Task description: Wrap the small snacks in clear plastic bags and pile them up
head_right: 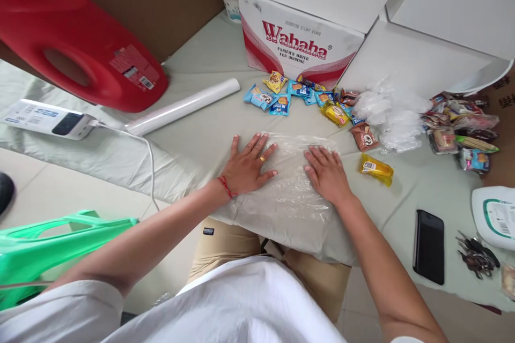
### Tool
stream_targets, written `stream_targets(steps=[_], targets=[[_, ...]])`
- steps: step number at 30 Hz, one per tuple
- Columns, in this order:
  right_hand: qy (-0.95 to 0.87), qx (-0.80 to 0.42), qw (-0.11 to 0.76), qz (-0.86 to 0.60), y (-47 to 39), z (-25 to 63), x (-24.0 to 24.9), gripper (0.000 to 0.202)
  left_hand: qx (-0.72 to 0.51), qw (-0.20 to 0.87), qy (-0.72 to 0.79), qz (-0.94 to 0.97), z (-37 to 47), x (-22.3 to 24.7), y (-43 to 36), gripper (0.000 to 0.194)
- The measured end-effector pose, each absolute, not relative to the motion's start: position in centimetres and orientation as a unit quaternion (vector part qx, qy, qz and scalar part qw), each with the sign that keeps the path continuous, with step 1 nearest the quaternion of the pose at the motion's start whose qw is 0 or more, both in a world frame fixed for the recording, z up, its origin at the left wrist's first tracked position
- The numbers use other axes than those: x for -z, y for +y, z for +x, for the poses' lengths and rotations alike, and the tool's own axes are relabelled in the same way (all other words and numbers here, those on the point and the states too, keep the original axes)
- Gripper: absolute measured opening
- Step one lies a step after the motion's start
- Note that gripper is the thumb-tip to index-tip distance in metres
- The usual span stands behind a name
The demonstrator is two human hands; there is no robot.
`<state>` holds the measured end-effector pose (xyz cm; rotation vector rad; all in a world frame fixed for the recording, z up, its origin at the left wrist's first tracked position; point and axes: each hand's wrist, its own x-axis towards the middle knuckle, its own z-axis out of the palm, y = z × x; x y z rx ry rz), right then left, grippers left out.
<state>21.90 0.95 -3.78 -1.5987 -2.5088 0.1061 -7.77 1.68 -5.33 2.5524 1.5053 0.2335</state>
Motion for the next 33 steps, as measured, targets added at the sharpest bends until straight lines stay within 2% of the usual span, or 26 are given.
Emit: stream_targets(steps=[2,4,7,9,11,15,21,23,25,28,31,33], targets=[[-0.810,-0.028,0.142,-0.569,2.3,21.0,3.2,0.052,-0.087,0.086,0.502,0.856,-7.8,5.4,1.7,0.082],[-0.822,-0.046,0.185,-0.536,4.0,19.6,2.7,0.052,-0.094,0.086,0.501,0.856,-7.9,5.5,1.6,0.084],[-0.897,-0.121,0.131,-0.404,6.4,17.0,2.4,0.054,-0.101,0.082,0.507,0.852,-7.9,5.4,1.5,0.086],[-0.911,-0.146,0.075,-0.378,7.8,15.7,2.9,0.057,-0.101,0.080,0.512,0.849,-7.8,5.3,1.5,0.087],[-0.899,-0.140,0.053,-0.411,9.1,15.4,3.7,0.060,-0.096,0.084,0.509,0.851,-7.8,5.2,1.4,0.084],[-0.861,-0.117,0.070,-0.490,10.8,16.2,4.9,0.061,-0.092,0.091,0.522,0.843,-7.7,4.9,1.0,0.073],[-0.779,-0.079,0.198,-0.590,12.6,16.1,3.6,0.057,-0.094,0.099,0.564,0.814,-7.4,3.9,1.2,0.068],[-0.717,-0.056,0.184,-0.670,14.1,15.3,2.5,0.051,-0.091,0.099,0.569,0.811,-7.4,3.9,1.5,0.067],[-0.669,-0.073,0.129,-0.728,16.2,14.0,1.6,0.048,-0.078,0.100,0.568,0.813,-7.4,4.0,1.8,0.067],[-0.639,-0.124,0.073,-0.755,19.3,11.7,1.3,0.054,-0.055,0.098,0.561,0.820,-7.5,4.3,2.0,0.068],[-0.627,-0.161,0.075,-0.759,21.8,9.9,2.1,0.052,-0.042,0.094,0.559,0.823,-7.5,4.5,2.1,0.069],[-0.630,-0.192,0.132,-0.741,22.7,9.7,2.9,0.045,-0.039,0.092,0.560,0.822,-7.5,4.5,2.1,0.069]])
